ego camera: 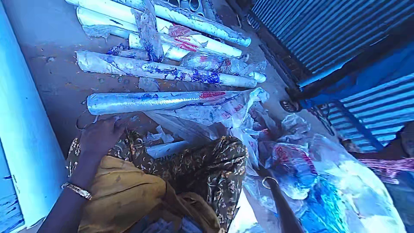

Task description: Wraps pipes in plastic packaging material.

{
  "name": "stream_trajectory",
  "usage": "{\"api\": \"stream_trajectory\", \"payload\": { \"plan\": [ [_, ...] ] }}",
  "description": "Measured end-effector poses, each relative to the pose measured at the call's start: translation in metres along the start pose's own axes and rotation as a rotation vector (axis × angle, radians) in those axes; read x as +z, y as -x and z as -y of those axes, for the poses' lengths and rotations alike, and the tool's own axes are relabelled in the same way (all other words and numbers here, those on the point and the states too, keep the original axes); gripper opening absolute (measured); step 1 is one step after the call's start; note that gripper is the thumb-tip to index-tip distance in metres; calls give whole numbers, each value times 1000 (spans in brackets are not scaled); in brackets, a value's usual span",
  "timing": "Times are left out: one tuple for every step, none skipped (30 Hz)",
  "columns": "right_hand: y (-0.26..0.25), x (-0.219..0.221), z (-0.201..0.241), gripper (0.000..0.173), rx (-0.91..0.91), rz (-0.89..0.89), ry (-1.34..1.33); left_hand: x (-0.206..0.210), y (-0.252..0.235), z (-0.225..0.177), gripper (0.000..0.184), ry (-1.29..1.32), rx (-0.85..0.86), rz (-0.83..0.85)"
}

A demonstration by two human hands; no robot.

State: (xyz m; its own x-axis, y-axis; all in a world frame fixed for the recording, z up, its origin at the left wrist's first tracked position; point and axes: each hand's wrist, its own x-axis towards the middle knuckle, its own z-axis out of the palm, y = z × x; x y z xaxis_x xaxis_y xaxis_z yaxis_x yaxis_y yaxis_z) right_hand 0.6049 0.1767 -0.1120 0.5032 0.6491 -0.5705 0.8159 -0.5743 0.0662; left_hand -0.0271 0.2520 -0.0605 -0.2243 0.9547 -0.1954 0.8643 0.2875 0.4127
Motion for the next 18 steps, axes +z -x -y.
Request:
{"api": "stream_trajectory", "payload": {
  "plan": [
    [1,-12,-4,57,-58,24,-33,0,1,0,40,3,9,-4],
    [-1,-23,-9,59,-129,48,-35,0,1,0,42,0,19,-10],
    [-8,-34,-14,63,-180,67,10,1,0,1,42,-1,27,-20],
    [-6,-51,-7,66,-196,82,69,4,-2,3,41,3,38,-36],
    [4,-71,8,63,-187,82,149,7,-5,6,40,8,46,-51],
    [16,-93,27,57,-182,78,216,13,-10,10,39,13,49,-66],
    [21,-112,47,53,-194,55,256,18,-15,15,37,19,48,-77],
    [27,-133,70,51,-198,17,233,24,-21,19,38,20,47,-85],
    [28,-151,93,46,-216,-46,153,27,-27,21,40,20,39,-79],
    [23,-166,115,39,-220,-111,6,27,-31,20,41,14,23,-60],
    [10,-180,135,34,-218,-184,-138,28,-35,19,42,-4,11,-42],
    [-9,-190,152,33,-212,-254,-270,29,-37,16,42,-26,2,-31],
    [-32,-196,167,33,-191,-321,-363,29,-38,13,42,-46,-14,-25],
    [-60,-199,180,37,-142,-368,-388,29,-38,10,42,-68,-35,-29],
    [-84,-198,191,46,-75,-393,-383,28,-38,7,42,-88,-57,-29],
    [-105,-192,201,59,-15,-394,-391,27,-37,5,44,-103,-78,-25],
    [-118,-182,209,68,16,-380,-431,26,-36,3,46,-112,-93,-21],
    [-129,-171,217,72,39,-360,-471,25,-34,2,46,-125,-105,-22]
  ]
}}
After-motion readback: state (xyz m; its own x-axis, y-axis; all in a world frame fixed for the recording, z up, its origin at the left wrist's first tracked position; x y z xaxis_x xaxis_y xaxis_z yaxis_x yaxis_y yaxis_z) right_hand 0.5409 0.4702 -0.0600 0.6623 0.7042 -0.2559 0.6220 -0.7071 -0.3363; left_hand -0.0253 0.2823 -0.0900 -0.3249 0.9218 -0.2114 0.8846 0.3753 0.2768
